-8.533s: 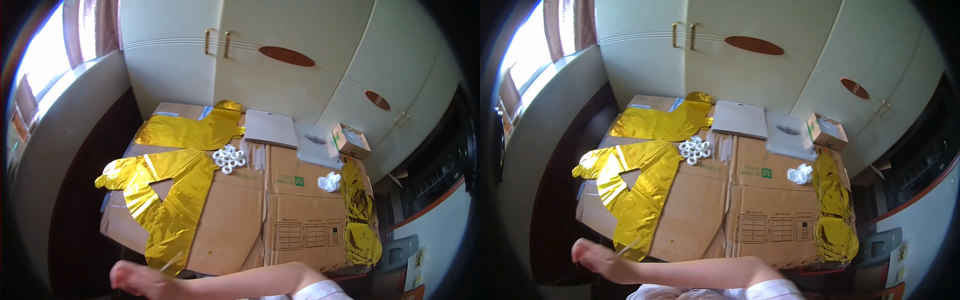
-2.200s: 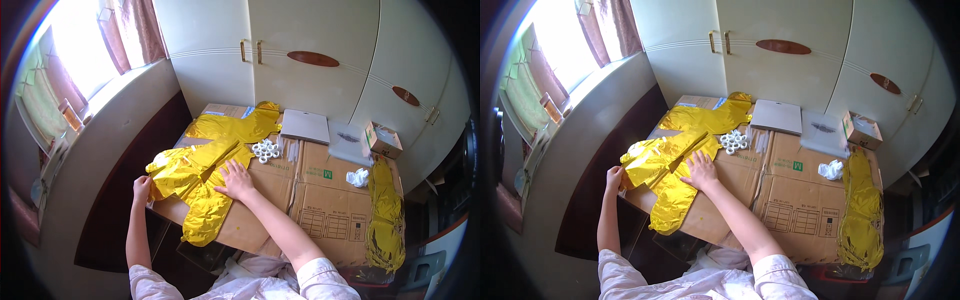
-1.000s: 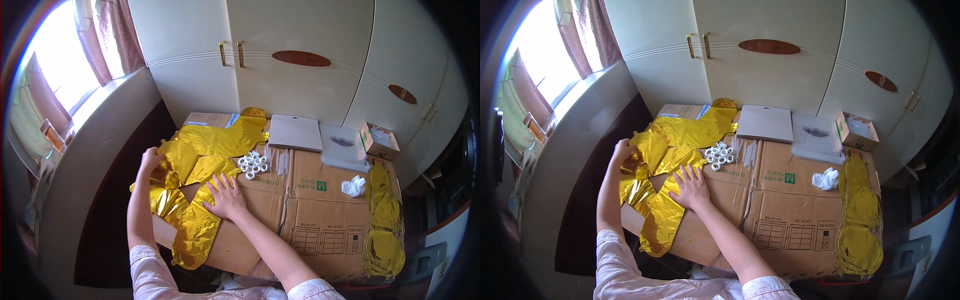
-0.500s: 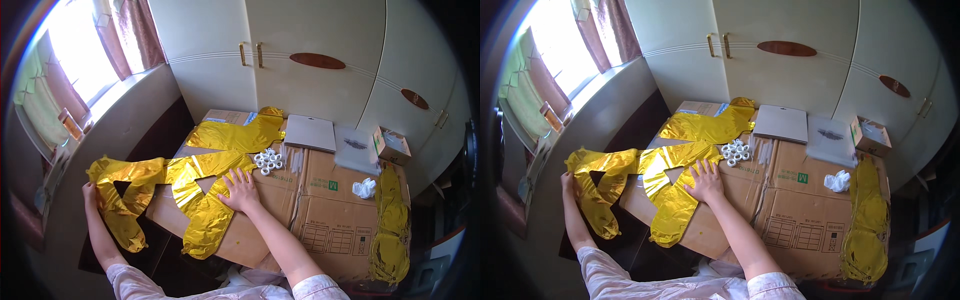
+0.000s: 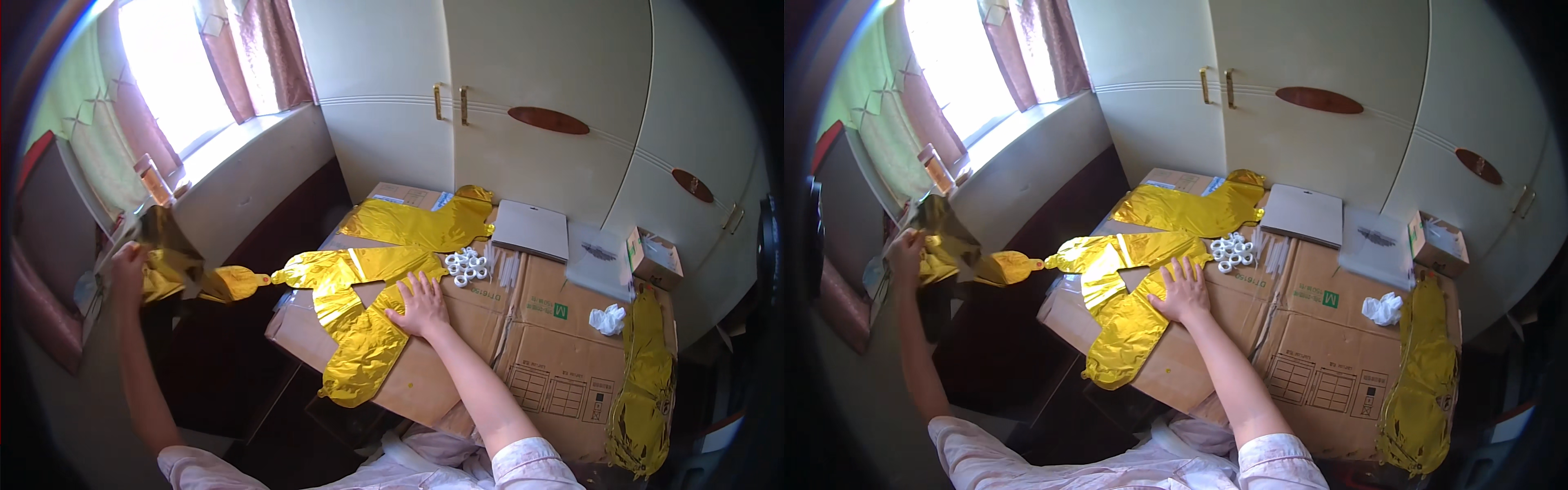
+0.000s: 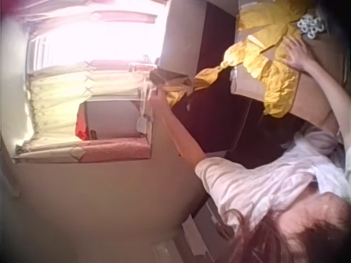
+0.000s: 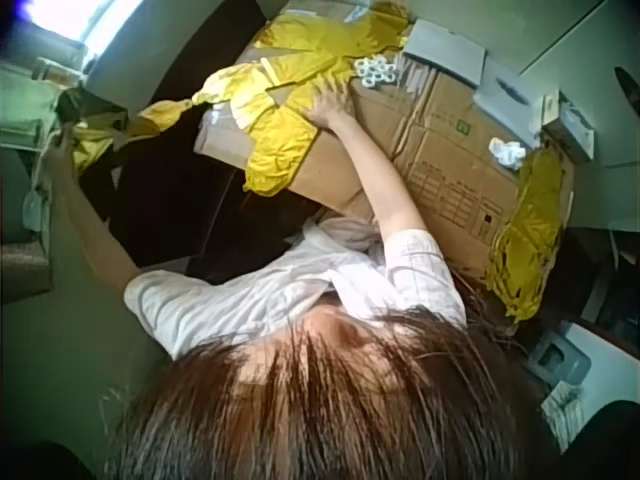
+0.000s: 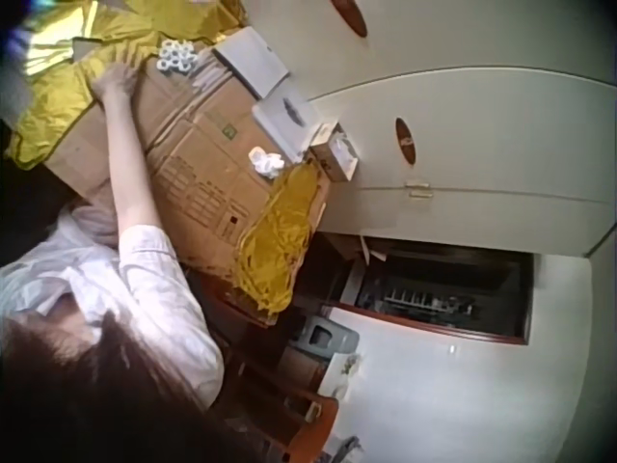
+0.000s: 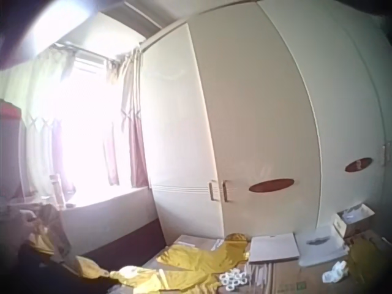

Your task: Manually packaging gold foil items into clear plastic sleeves on a table.

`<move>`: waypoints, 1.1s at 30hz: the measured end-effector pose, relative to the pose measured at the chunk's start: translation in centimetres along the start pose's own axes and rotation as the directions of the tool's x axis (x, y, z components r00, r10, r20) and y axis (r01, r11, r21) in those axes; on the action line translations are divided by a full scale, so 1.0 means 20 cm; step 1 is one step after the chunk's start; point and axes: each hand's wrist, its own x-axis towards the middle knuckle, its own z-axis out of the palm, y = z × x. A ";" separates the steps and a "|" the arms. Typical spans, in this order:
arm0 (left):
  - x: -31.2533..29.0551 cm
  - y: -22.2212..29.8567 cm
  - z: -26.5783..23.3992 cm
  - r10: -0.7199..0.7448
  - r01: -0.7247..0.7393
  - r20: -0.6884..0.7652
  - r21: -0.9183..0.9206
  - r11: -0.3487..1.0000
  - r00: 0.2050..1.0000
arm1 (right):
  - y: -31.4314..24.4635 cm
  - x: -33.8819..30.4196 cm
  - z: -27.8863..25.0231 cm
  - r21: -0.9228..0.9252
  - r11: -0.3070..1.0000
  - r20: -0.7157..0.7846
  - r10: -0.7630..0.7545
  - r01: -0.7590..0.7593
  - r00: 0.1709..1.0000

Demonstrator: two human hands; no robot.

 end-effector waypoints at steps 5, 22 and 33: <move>-0.21 0.70 0.17 0.134 -0.109 0.159 -0.161 0.981 0.978 | 0.00 -0.02 0.02 0.137 0.980 -0.335 -0.088 0.141 0.938; -1.06 1.46 0.63 0.648 -0.452 0.324 -0.507 0.734 0.689 | -0.09 -0.45 -0.64 0.979 0.193 0.051 0.064 -0.062 0.997; -1.20 1.28 0.58 0.661 -0.470 0.562 -0.466 0.749 0.496 | 0.29 -0.59 -0.68 0.986 0.049 -0.167 0.409 0.161 0.897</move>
